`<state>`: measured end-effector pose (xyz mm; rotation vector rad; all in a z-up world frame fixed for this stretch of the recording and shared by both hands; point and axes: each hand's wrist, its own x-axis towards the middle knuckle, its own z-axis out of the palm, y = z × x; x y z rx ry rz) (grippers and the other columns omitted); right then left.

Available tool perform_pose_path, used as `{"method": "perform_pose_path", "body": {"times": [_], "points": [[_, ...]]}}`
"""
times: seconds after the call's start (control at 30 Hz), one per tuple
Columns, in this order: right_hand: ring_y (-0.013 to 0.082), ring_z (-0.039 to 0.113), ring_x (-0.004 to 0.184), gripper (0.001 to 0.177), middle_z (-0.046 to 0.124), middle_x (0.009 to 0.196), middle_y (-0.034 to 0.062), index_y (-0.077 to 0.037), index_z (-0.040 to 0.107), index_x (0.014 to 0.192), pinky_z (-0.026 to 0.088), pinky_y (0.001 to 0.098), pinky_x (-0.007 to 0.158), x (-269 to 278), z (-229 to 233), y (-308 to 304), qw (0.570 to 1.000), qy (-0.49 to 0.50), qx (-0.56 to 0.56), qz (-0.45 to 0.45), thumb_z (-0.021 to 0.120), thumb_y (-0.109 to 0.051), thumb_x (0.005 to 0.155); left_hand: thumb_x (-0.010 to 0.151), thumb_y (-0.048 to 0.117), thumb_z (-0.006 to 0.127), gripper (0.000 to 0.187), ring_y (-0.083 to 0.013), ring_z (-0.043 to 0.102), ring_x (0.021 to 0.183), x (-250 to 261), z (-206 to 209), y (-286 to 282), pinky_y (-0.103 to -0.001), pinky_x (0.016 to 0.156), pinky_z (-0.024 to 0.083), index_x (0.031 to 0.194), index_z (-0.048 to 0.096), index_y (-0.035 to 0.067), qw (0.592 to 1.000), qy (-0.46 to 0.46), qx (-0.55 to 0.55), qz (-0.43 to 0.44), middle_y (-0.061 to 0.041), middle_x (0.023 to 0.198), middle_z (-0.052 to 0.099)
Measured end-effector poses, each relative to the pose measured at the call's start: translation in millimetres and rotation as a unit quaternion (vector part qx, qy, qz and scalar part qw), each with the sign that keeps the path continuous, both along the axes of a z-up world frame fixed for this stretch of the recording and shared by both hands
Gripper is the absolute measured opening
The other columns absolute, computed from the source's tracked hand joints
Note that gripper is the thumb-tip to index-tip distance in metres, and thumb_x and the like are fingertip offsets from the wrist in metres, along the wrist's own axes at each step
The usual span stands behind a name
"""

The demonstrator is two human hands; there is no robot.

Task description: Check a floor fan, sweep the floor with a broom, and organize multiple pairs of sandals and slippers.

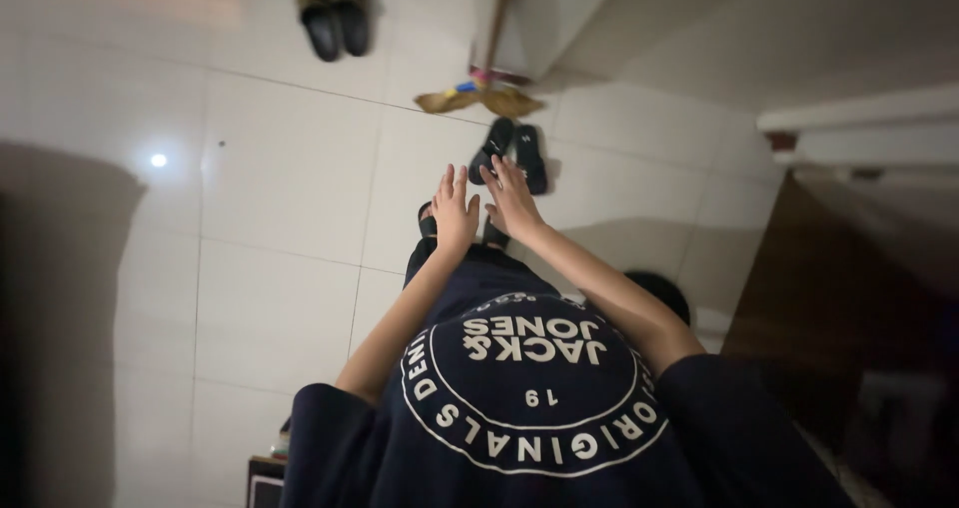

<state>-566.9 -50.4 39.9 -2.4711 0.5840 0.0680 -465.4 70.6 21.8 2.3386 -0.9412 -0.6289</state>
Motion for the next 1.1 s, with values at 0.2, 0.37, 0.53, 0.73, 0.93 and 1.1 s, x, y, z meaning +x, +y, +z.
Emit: {"method": "perform_pose_path", "body": {"times": [0.2,0.37,0.53,0.73,0.93,1.1], "points": [[0.0440,0.025,0.153,0.081,0.027,0.163,0.0240,-0.008,0.039,0.155,0.025,0.0573,0.123,69,43,27,0.997,-0.054,-0.024,0.051,0.076,-0.014,0.084,0.094,0.022,0.069,0.069,-0.0429,0.031,0.150,42,40,43,-0.063,0.118,0.026,0.156,0.041,0.012,0.996,-0.049,-0.043,0.063,-0.020,0.166,0.028],[0.0449,0.023,0.153,0.083,0.023,0.164,0.0253,-0.008,0.035,0.157,0.024,0.0602,0.121,132,46,55,0.992,-0.065,-0.030,0.103,0.076,-0.016,0.085,0.093,0.023,0.070,0.069,-0.0419,0.031,0.150,97,46,76,-0.064,0.118,0.025,0.155,0.042,0.013,0.992,-0.041,-0.043,0.115,-0.020,0.166,0.027],[0.0445,0.020,0.154,0.085,0.020,0.166,0.0252,-0.008,0.032,0.158,0.024,0.0619,0.120,200,45,94,0.994,-0.039,-0.025,0.103,0.076,-0.017,0.086,0.092,0.023,0.071,0.070,-0.0412,0.030,0.150,172,47,117,-0.065,0.117,0.025,0.155,0.042,0.014,0.989,-0.042,-0.048,0.131,-0.019,0.165,0.027],[0.0442,0.020,0.154,0.087,0.020,0.165,0.0255,-0.009,0.030,0.159,0.024,0.0626,0.119,278,37,134,0.994,-0.028,-0.024,0.101,0.076,-0.018,0.086,0.093,0.021,0.070,0.068,-0.0400,0.031,0.150,256,37,155,-0.067,0.117,0.024,0.155,0.043,0.015,0.988,-0.044,-0.045,0.138,-0.018,0.167,0.028],[0.0437,0.021,0.154,0.088,0.020,0.165,0.0247,-0.010,0.031,0.159,0.025,0.0619,0.120,329,35,135,0.995,-0.013,-0.031,0.095,0.077,-0.018,0.085,0.092,0.019,0.070,0.068,-0.0409,0.031,0.151,311,32,156,-0.069,0.117,0.023,0.155,0.044,0.014,0.989,-0.019,-0.043,0.138,-0.019,0.166,0.029],[0.0435,0.023,0.153,0.087,0.025,0.164,0.0249,-0.009,0.036,0.156,0.023,0.0614,0.120,372,19,103,0.996,0.018,-0.028,0.089,0.078,-0.017,0.081,0.091,0.019,0.071,0.070,-0.0408,0.032,0.150,353,16,130,-0.069,0.116,0.025,0.155,0.043,0.013,0.988,-0.005,-0.042,0.152,-0.019,0.166,0.029]]}}
